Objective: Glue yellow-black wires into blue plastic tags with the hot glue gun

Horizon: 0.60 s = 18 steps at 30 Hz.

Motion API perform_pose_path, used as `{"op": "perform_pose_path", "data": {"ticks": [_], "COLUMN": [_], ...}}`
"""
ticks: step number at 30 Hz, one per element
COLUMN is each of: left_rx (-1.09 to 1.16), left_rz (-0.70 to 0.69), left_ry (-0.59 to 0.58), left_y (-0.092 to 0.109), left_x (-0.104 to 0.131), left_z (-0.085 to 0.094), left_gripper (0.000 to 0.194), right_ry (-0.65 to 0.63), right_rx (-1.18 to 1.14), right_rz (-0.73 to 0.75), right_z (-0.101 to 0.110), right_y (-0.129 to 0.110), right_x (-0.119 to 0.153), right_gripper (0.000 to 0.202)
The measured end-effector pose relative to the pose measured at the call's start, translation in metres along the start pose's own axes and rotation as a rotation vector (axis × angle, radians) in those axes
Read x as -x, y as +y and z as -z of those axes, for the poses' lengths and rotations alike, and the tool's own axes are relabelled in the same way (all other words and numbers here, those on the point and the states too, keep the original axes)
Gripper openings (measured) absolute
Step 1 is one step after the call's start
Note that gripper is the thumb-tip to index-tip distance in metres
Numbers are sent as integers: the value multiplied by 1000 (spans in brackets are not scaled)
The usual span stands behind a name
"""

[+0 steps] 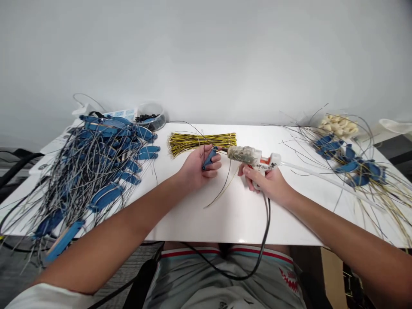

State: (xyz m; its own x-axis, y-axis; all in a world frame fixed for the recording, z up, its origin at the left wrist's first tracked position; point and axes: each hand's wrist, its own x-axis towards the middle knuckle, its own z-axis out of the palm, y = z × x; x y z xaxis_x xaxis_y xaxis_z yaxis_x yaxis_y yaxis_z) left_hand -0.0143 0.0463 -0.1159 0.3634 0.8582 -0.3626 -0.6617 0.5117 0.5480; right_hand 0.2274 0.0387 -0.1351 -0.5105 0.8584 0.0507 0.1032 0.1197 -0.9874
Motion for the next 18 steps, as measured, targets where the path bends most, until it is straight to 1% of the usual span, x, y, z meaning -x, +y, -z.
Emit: {"op": "perform_pose_path", "data": {"ticks": [2, 4, 8, 10, 13, 18], "left_rx": [8, 16, 36, 52, 76, 97], "left_rz": [24, 42, 49, 42, 50, 63], "left_ry": [-16, -15, 9, 22, 29, 0], "left_y": [-4, -8, -12, -13, -16, -18], "left_x": [2, 4, 8, 10, 11, 10], "left_z": [-2, -4, -9, -11, -12, -12], "left_gripper": [18, 17, 14, 14, 17, 12], "right_ry": [-20, -12, 81, 96, 66, 10], "right_rx": [2, 26, 139, 171, 183, 230], "right_rz": [-35, -59, -88, -82, -93, -133], "right_z": [0, 1, 3, 5, 7, 9], "right_y": [3, 5, 5, 4, 3, 0], "right_x": [5, 8, 9, 8, 8, 9], "right_gripper": [42, 42, 39, 36, 36, 37]}}
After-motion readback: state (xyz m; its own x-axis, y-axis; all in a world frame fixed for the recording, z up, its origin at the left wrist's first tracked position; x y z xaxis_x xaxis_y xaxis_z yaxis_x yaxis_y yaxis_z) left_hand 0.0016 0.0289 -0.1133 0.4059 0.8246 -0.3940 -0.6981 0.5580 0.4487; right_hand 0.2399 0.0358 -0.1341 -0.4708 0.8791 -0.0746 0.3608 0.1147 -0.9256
